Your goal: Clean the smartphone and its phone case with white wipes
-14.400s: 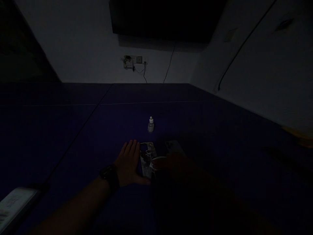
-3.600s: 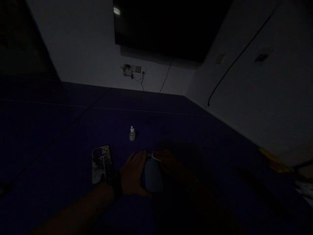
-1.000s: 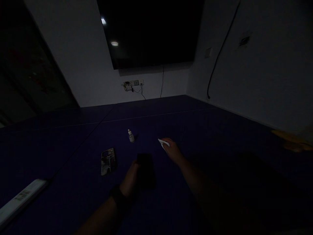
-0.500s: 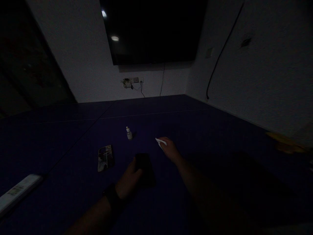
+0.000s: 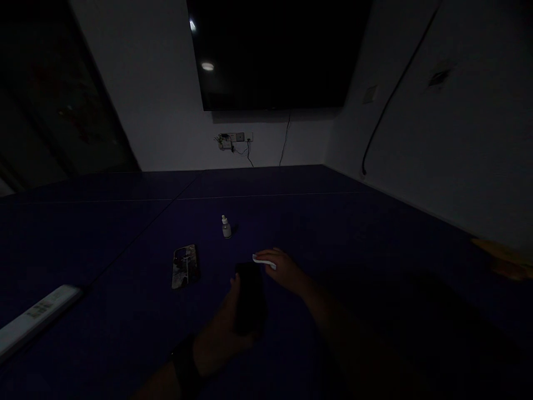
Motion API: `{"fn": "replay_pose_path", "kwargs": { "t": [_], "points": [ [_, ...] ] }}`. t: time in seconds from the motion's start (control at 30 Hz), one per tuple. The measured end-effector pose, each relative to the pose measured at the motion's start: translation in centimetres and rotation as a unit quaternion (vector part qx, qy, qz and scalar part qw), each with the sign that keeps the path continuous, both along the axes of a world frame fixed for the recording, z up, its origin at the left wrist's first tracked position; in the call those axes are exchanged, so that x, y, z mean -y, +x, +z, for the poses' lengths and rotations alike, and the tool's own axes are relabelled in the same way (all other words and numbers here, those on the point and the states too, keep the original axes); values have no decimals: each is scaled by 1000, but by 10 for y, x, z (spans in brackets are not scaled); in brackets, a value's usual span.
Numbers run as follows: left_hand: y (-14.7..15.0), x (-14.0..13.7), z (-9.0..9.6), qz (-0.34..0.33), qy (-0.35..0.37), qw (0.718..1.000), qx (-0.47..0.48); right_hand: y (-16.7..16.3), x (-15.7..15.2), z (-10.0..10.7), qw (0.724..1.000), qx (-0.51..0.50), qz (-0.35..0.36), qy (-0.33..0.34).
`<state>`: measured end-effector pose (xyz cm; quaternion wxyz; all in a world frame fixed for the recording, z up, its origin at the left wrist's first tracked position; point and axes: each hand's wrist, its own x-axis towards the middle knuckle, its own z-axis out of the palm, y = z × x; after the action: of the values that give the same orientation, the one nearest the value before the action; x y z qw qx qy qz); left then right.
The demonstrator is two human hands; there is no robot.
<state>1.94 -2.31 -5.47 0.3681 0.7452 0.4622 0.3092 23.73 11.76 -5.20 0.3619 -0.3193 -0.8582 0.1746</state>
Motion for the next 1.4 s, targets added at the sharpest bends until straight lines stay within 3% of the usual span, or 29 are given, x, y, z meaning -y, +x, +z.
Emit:
{"fn": "replay_pose_path", "kwargs": {
  "t": [0.2,0.4,0.57,0.83,1.2,1.4],
  "points": [
    [-8,3,-10,-11,42,998,-42,-3,4,-2,995,71,54,39],
    [-26,-14,9,-3,107,979,-175,-1,3,2,993,99,55,43],
    [-34,-45,16,-48,132,958,-251,5,4,9,989,129,56,47],
    [-34,-58,8,-105,171,952,-230,17,10,11,974,188,81,95],
    [-37,-60,3,-105,197,946,-235,9,11,5,969,203,86,113],
    [-37,-60,4,-112,197,947,-229,13,15,8,958,235,133,92]
  ]
}}
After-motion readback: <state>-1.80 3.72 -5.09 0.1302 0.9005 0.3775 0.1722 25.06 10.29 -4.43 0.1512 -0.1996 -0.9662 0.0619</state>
